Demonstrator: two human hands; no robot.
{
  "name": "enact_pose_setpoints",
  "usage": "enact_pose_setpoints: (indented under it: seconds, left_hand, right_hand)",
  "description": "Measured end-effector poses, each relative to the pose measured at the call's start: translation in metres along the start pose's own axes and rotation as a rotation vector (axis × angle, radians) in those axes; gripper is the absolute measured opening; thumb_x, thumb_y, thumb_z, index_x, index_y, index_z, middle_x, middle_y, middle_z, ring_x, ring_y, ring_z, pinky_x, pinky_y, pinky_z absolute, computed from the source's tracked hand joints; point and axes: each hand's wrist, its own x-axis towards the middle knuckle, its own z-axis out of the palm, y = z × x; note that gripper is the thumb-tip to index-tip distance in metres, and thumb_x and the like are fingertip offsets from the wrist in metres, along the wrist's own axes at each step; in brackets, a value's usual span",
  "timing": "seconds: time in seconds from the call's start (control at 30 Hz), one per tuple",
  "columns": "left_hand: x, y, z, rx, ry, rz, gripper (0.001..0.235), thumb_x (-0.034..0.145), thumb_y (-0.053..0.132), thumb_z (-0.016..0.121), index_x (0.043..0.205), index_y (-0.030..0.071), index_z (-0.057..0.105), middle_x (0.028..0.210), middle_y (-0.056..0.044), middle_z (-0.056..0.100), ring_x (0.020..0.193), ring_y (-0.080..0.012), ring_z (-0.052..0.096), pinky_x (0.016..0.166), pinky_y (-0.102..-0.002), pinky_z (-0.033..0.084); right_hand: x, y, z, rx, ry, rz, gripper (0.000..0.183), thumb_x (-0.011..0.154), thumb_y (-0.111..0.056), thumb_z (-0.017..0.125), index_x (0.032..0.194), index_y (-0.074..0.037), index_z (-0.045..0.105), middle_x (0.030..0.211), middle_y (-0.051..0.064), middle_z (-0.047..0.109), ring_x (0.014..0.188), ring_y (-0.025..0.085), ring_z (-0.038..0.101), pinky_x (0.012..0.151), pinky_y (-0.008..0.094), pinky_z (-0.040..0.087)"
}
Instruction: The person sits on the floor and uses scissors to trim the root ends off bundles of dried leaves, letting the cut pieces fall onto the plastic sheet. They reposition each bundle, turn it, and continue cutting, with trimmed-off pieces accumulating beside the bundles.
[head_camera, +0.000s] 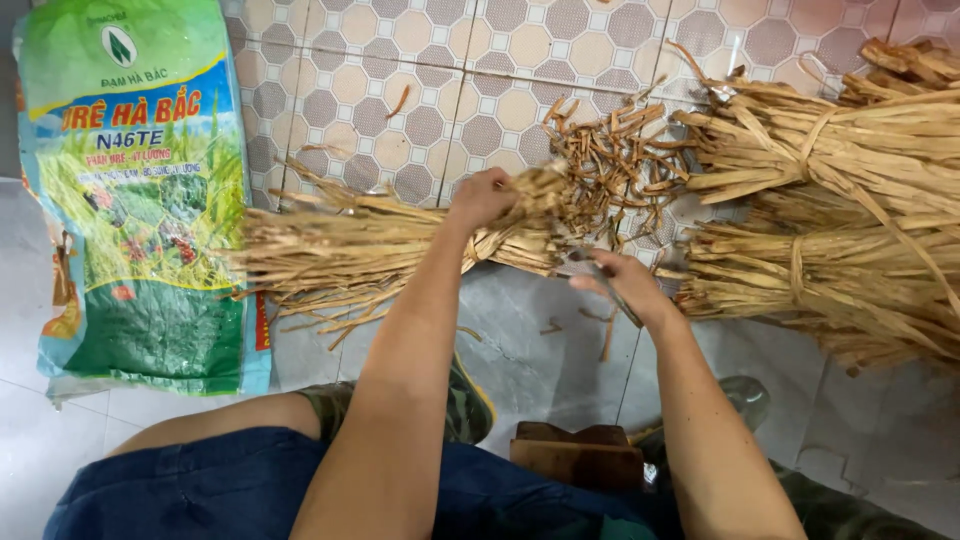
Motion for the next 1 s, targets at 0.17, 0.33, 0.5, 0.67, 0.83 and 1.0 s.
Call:
enact_pose_setpoints:
  seconds: [0.17,0.33,0.5,0.67,0.83,1.0]
  left_hand:
    - [-0.008,-0.021,-0.010,-0.265,0.191,0.017,0.046,0.085,0.038,0.082,0.115,0.005,0.070,0.104,-0.017,0.074,0.091,-0.0250,0.070,0.081,-0.038,0.054]
    - [-0.024,-0.002,-0.015,-0.510,0.076,-0.003,0.051,0.079,0.038,0.083,0.116,0.005,0.068,0.103,-0.014,0.073,0.087,-0.0219,0.067,0.078,-0.038,0.052]
    - [-0.023,-0.007,-0.015,-0.523,-0.027,-0.019,0.042,0.083,0.038,0.082,0.110,0.006,0.075,0.094,-0.004,0.072,0.085,-0.0133,0.064,0.082,-0.031,0.049]
    - [-0.031,-0.003,-0.021,-0.717,-0.012,-0.040,0.033,0.087,0.033,0.079,0.105,0.006,0.076,0.089,-0.002,0.073,0.080,-0.0119,0.063,0.077,-0.029,0.051]
    - [-0.028,-0.010,-0.015,-0.792,0.011,0.029,0.027,0.088,0.028,0.078,0.103,0.006,0.074,0.088,-0.002,0.073,0.079,-0.0110,0.062,0.075,-0.028,0.051]
    - [-0.031,-0.006,-0.015,-0.785,0.017,-0.001,0.026,0.089,0.027,0.077,0.102,0.005,0.074,0.090,-0.003,0.074,0.080,-0.0120,0.064,0.076,-0.028,0.052]
  right_hand:
    - [-0.004,0.016,0.004,0.063,-0.077,0.292,0.064,0.064,-0.048,0.089,0.119,-0.017,0.077,0.077,0.001,0.067,0.060,0.014,0.053,0.056,0.032,0.044]
    - [-0.003,0.032,-0.004,0.177,-0.101,0.286,0.060,0.065,-0.042,0.092,0.116,-0.014,0.078,0.072,0.001,0.062,0.059,0.011,0.052,0.055,0.030,0.045]
    - [-0.015,0.013,-0.028,-0.012,-0.176,0.217,0.060,0.073,-0.041,0.089,0.127,-0.022,0.073,0.099,-0.003,0.074,0.091,0.006,0.063,0.079,0.024,0.045]
    - [-0.024,-0.034,-0.045,0.311,-0.040,0.176,0.065,0.080,-0.038,0.083,0.141,-0.020,0.069,0.128,0.020,0.058,0.121,0.040,0.045,0.096,0.052,0.034]
    - [-0.010,-0.083,-0.016,0.194,0.036,-0.033,0.076,0.077,-0.041,0.084,0.144,-0.019,0.053,0.138,0.006,0.061,0.126,0.025,0.058,0.102,0.040,0.046]
    - [-0.005,-0.104,0.009,-0.144,0.111,0.149,0.084,0.067,-0.052,0.087,0.141,-0.019,0.062,0.126,0.012,0.071,0.119,0.029,0.065,0.100,0.040,0.048]
